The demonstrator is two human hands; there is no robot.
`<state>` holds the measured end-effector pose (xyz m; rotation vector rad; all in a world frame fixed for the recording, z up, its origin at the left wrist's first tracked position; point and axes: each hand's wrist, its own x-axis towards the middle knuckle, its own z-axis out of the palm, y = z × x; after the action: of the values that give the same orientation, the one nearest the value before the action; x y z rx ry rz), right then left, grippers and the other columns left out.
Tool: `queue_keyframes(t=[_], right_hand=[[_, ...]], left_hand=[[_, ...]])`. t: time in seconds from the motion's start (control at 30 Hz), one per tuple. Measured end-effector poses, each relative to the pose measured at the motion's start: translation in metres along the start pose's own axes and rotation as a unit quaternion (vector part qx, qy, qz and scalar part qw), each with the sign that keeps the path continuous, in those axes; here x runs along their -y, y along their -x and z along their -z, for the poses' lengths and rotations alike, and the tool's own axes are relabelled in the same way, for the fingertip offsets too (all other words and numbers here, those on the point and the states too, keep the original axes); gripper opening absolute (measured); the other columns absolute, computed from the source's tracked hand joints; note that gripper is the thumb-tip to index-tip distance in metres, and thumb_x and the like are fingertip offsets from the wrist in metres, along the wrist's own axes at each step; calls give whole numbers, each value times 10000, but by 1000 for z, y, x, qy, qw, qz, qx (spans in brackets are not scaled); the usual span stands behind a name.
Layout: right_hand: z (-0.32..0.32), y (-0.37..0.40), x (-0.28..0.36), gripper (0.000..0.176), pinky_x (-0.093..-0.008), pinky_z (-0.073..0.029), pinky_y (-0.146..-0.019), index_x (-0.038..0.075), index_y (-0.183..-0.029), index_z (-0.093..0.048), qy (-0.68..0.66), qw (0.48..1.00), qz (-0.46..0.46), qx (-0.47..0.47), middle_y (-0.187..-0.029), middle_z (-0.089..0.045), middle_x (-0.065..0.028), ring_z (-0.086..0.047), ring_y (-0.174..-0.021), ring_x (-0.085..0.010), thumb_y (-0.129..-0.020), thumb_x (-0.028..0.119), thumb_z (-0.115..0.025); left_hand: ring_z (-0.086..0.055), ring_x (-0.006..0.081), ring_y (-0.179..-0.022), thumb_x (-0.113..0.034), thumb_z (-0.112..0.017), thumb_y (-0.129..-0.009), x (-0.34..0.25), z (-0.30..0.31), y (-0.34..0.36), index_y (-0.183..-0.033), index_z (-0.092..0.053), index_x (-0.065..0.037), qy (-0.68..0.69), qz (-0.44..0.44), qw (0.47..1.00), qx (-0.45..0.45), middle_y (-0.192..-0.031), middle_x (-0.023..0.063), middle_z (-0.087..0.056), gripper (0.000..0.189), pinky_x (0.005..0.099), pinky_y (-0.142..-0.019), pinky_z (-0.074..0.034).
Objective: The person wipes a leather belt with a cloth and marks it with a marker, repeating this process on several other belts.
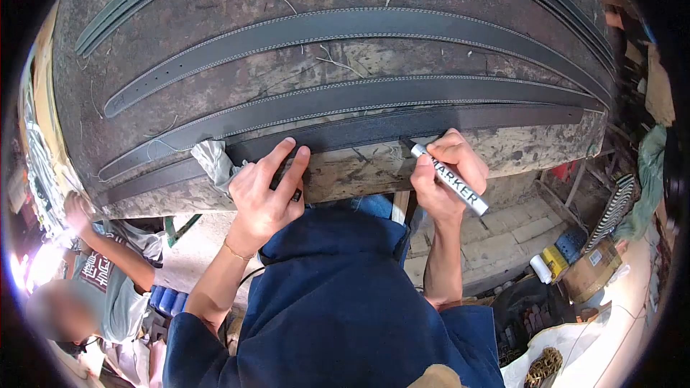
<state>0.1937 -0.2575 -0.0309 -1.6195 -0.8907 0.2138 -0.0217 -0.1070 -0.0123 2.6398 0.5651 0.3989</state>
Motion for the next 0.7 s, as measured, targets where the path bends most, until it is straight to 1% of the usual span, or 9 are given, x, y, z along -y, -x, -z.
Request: queue_keyframes(t=[0.03,0.1,0.17,0.23,0.27,0.3,0.4,0.5,0.7], right_hand=[[1,4,-2,139,-252,-387,-483,-19,-774,-576,-42,999,-30,-14,-686,-611,-108,-522,-546,-136,-759,32,-704],[10,4,-4,196,-244,-423,-570,-40,-955,-585,-189,976,-95,-57,-903,-648,-146,-558,-690,-126,-802,2,-699],[7,2,20,219,-265,-458,-610,-47,-996,-586,-185,956,-210,-90,-920,-656,-155,-583,-711,-138,-808,-13,-693],[-2,4,26,237,-275,-485,-640,-48,-1006,-586,-144,971,-190,-36,-906,-663,-158,-619,-740,-150,-806,-14,-708],[-5,6,17,249,-251,-479,-635,-44,-1006,-583,-114,988,-106,9,-883,-666,-149,-624,-739,-145,-793,-29,-713],[-17,10,15,208,-241,-436,-560,-25,-919,-582,-100,991,-81,-23,-782,-654,-120,-570,-636,-126,-768,-27,-725],[-25,11,23,225,-280,-377,-458,19,-722,-518,19,997,-69,-1,-623,-587,-91,-490,-497,-154,-726,6,-743],[-25,6,19,230,-280,-381,-462,23,-703,-512,39,999,-14,33,-618,-575,-93,-498,-490,-184,-725,20,-741],[-27,3,19,239,-283,-388,-465,28,-681,-500,45,998,-7,45,-610,-566,-94,-510,-487,-216,-732,22,-734]], left_hand=[[-661,253,-716,31,-655,-510,0,0,0,-1112,-717,-59,-2,1,1000,2,-1152,159,-642,612,330,-605,-527],[-662,254,-718,31,-655,-512,0,0,1,-1109,-718,-59,-3,2,1000,4,-1152,159,-643,607,330,-606,-528],[-661,252,-718,32,-659,-515,0,0,2,-1104,-719,-59,-4,9,1000,11,-1152,155,-643,599,331,-607,-528],[-634,215,-704,-1,-670,-499,3,-4,3,-1117,-718,-73,-11,-3,1000,-3,-1161,134,-644,624,312,-571,-491],[-608,177,-690,-33,-682,-483,4,-5,4,-1129,-717,-88,-18,-15,1000,-17,-1170,112,-645,649,293,-535,-455],[-608,177,-690,-33,-682,-483,5,-5,4,-1129,-717,-88,-18,-13,1000,-16,-1170,112,-645,649,293,-535,-455],[-613,175,-709,-42,-688,-476,6,-5,5,-1134,-717,-91,-19,-12,1000,-15,-1185,105,-639,660,289,-542,-456],[-616,170,-725,-48,-693,-473,6,-5,6,-1142,-715,-93,-18,-15,1000,-10,-1200,101,-633,671,285,-549,-459],[-619,164,-737,-51,-699,-472,6,-3,6,-1150,-713,-104,-20,-9,1000,4,-1215,94,-629,680,283,-554,-467]])
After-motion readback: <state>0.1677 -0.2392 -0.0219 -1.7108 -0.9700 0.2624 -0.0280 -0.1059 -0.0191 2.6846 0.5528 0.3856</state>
